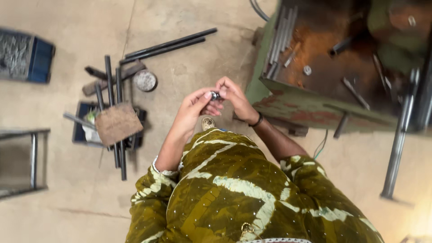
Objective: The person repeatedly picks up small cylindrical metal parts, wipes them with a red cloth, and places them into a green bin. The person also opens a machine door and briefly touches the interior before resuming the wiping and sorting cycle.
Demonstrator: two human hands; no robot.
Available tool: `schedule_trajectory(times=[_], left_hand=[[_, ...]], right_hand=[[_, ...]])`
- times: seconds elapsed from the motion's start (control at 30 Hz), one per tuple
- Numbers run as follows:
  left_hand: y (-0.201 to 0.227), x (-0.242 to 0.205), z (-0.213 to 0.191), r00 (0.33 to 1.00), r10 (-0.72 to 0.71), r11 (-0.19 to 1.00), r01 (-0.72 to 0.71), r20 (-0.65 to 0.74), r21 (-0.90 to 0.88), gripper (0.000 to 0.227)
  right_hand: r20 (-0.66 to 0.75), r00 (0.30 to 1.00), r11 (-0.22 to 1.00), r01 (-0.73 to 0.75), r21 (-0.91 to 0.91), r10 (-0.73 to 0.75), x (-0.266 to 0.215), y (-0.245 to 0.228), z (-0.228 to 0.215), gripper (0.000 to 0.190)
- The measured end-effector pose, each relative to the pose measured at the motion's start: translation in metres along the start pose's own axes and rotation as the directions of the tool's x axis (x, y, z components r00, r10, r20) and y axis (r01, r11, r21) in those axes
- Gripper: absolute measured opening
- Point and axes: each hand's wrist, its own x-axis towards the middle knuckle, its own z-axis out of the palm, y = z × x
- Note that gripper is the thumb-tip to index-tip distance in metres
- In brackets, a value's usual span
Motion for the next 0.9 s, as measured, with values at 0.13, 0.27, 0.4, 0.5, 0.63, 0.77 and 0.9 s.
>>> schedule_trajectory(times=[0.13,0.27,0.4,0.5,0.63,0.77,0.9], left_hand=[[-0.001,0.000,-0.008,0.980,0.078,0.997,-0.082,-0.180,-0.013,0.035],[-0.015,-0.017,-0.011,0.932,0.163,0.987,-0.157,-0.323,0.046,0.036],[-0.037,-0.020,-0.019,0.859,0.179,0.979,-0.206,-0.480,-0.002,0.036],[-0.053,-0.009,-0.027,0.780,0.142,0.968,-0.237,-0.609,-0.079,0.035],[-0.061,0.005,-0.032,0.734,0.168,0.936,-0.329,-0.658,-0.128,0.034],[-0.076,0.002,-0.018,0.671,0.184,0.939,-0.336,-0.719,-0.073,0.034],[-0.096,-0.014,0.008,0.599,0.262,0.898,-0.439,-0.757,-0.037,0.036]], right_hand=[[0.134,0.985,0.943,0.143,-0.301,-0.106,0.052,0.008,0.000,0.036],[0.419,0.798,0.705,0.589,-0.395,-0.433,0.086,0.023,0.012,0.042],[0.571,0.725,0.744,0.609,-0.273,-0.385,0.109,0.048,0.019,0.040],[0.604,0.732,0.813,0.537,-0.225,-0.316,0.121,0.068,0.026,0.040],[0.677,0.644,0.739,0.637,-0.217,-0.357,0.131,0.076,0.031,0.043],[0.687,0.643,0.802,0.579,-0.146,-0.339,0.123,0.084,0.025,0.044],[0.741,0.590,0.766,0.622,-0.164,-0.320,0.116,0.096,0.024,0.042]])
